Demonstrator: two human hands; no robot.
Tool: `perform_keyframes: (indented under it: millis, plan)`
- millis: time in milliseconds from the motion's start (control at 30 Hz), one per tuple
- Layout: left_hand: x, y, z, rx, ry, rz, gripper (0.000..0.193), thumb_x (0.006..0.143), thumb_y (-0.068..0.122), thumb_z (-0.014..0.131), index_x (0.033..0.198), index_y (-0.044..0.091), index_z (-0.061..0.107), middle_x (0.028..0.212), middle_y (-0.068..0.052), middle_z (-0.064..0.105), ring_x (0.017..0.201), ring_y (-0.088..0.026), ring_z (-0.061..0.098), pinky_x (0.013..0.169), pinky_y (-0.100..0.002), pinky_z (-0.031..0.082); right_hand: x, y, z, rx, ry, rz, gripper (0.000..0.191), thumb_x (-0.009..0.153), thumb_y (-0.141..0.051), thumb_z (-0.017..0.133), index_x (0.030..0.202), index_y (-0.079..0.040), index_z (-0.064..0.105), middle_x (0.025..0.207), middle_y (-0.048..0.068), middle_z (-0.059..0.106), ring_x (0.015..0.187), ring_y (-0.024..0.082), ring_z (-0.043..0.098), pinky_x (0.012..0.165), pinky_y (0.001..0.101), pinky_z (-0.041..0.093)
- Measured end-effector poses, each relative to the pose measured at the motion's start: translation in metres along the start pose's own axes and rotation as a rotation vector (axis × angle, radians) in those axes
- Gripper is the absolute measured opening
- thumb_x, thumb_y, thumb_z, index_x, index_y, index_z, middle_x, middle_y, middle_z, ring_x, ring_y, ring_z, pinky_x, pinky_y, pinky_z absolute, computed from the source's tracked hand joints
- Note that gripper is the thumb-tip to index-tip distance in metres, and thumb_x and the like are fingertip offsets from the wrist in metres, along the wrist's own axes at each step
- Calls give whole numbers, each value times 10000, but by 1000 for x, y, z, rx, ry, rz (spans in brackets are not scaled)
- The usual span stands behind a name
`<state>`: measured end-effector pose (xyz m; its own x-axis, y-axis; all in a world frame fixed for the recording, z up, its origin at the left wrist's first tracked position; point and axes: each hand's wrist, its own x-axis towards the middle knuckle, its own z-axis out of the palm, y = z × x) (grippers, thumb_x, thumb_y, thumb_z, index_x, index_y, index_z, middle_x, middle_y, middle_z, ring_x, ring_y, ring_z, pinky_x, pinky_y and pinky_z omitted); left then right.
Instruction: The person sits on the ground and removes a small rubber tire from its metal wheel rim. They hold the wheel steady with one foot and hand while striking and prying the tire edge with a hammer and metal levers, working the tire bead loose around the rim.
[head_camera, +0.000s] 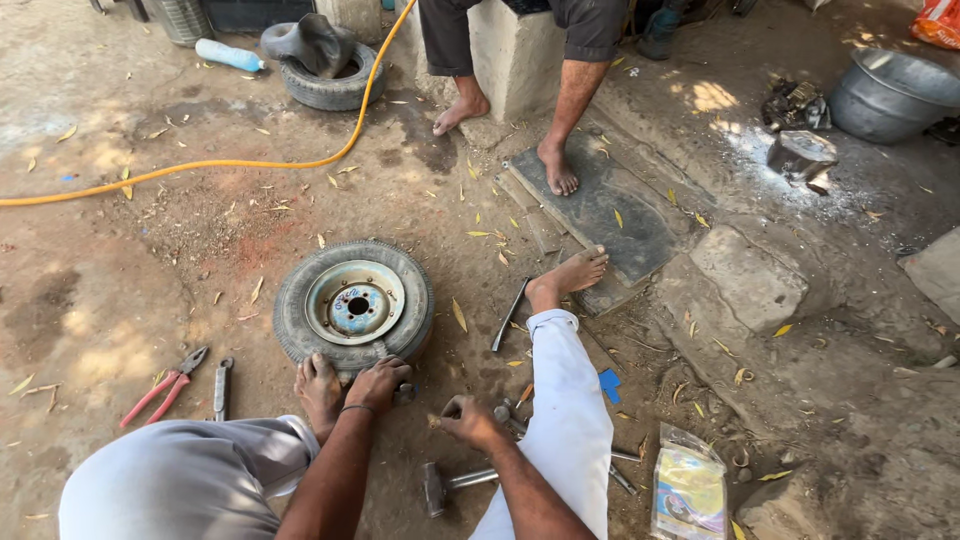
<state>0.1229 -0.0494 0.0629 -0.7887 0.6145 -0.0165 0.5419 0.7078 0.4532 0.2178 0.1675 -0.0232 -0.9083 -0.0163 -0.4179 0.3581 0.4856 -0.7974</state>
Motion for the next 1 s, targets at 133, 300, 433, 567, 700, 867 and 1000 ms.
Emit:
perform_keyframes:
  millis: [133, 300, 433, 567, 700, 867, 1000]
  plan:
    - [-17, 19, 23, -7, 185, -214, 204, 908, 357, 714, 937, 156, 732, 1067, -75, 733, 1104, -320, 654, 906, -454, 541, 3, -6, 5, -98, 20, -300, 315, 824, -242, 848, 1035, -34, 738, 865, 78, 754, 704, 121, 705, 630, 304, 562]
    - [-36, 25, 48, -519, 93, -632, 443, 791, 514, 782, 944, 99, 763, 909, -164, 785, 885, -360, 772, 797, -471, 600, 0, -9, 8, 193, -57, -53, 368, 827, -292, 774, 1075, -24, 723, 878, 86, 764, 701, 171, 713, 642, 358, 580]
    - [-22, 32, 43, -403, 264, -512, 512, 820, 593, 755, 1014, 120, 780, 951, -159, 769, 947, -379, 724, 813, -467, 568, -9, -10, 9, -102, -85, -89, 488, 810, -338, 849, 1126, 12, 723, 980, 134, 782, 879, 222, 736, 791, 376, 586]
    - [13, 56, 31, -639, 298, -438, 494, 910, 534, 714, 946, 43, 759, 862, -176, 769, 837, -369, 707, 810, -440, 580, -12, -14, 12, -158, -62, -155, 480, 809, -358, 845, 1095, 4, 710, 940, 136, 743, 840, 230, 701, 759, 387, 564]
    - [42, 86, 15, -1051, 301, -304, 504, 1009, 397, 769, 1118, -93, 724, 969, -198, 729, 821, -167, 570, 769, -418, 558, -14, -14, 6, -63, 169, -117, 434, 837, -378, 818, 996, 15, 725, 812, 142, 714, 714, 234, 674, 669, 405, 549]
    - [71, 100, -22, -346, -415, -330, 562, 819, 440, 824, 1208, 63, 678, 1069, -133, 733, 931, -217, 699, 882, -344, 592, -30, -12, -11, 134, 244, 131, 434, 865, -392, 787, 888, 40, 743, 686, 154, 679, 590, 240, 647, 563, 426, 534]
    - [76, 70, -43, 120, -574, -148, 589, 744, 446, 839, 1187, 70, 741, 1159, -160, 757, 1021, -288, 715, 938, -402, 558, -41, -21, -16, -80, 187, 57, 414, 828, -418, 817, 951, -39, 704, 737, 133, 696, 678, 236, 672, 643, 410, 553]
